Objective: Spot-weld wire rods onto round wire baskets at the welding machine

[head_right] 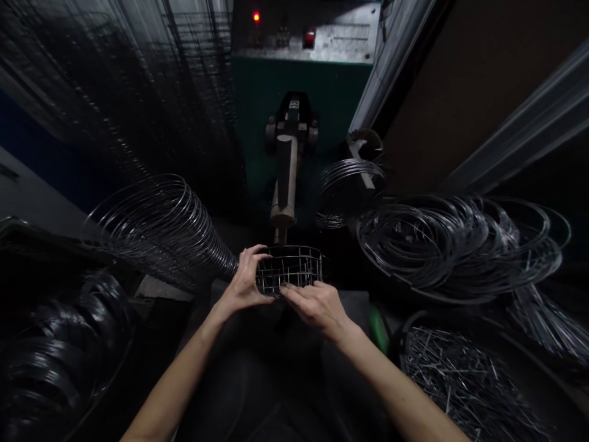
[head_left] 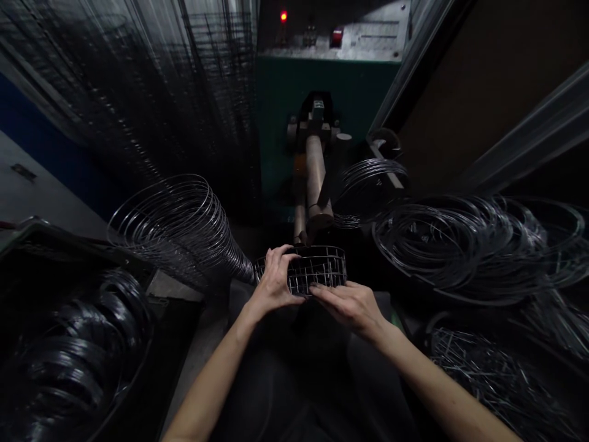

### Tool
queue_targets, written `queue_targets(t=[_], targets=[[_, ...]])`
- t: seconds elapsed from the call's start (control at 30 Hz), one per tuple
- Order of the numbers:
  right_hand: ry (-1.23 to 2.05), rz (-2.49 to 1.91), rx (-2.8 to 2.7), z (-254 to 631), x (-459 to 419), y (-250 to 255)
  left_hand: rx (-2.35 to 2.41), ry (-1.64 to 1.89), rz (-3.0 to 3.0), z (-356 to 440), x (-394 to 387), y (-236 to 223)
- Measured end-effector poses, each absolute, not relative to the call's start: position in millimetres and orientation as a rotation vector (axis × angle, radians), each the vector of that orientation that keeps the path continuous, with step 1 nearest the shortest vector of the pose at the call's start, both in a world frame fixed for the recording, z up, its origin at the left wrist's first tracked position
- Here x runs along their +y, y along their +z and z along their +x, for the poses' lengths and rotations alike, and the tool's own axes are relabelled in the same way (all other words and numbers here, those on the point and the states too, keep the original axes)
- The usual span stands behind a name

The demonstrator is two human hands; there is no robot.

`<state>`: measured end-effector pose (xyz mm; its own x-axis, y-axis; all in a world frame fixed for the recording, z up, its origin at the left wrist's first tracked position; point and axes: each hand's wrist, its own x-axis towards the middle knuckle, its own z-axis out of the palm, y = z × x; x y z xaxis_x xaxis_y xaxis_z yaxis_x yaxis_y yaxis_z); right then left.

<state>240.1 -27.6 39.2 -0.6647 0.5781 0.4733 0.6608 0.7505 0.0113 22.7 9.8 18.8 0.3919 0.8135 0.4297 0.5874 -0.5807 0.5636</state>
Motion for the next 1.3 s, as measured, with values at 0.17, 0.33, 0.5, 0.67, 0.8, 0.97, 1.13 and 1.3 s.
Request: queue_targets(t=[0.17,0.33,0.5,0.67,0.8,0.97,1.13,1.3], targets=[[-0.196,-0.944,-2.510,239,-27,37,1.222,1.012,2.301,21,10,21],[-0.164,-0.971,-2.519,239,-25,31,1.217,1.015,2.354,22,13,14],[-0.259,-0.989,-2.521,239,-25,29,1.238,1.018,2.335,24,12,6],[-0.355,-1.024,-2.523,236,-16,30,1.214,1.018,2.332,22,24,14],[-0.351,-1.044,-2.529,235,-9,31,1.194,1.013,2.303,21,32,18],[-0.323,-1.073,-2.526,236,-11,32,1.146,1.039,2.293,20,34,16],[-0.343,-1.021,-2.454,236,-7,30,1.129,1.069,2.272,20,39,16],[-0.271,-1.045,-2.454,236,0,33,1.139,1.043,2.317,20,48,18]])
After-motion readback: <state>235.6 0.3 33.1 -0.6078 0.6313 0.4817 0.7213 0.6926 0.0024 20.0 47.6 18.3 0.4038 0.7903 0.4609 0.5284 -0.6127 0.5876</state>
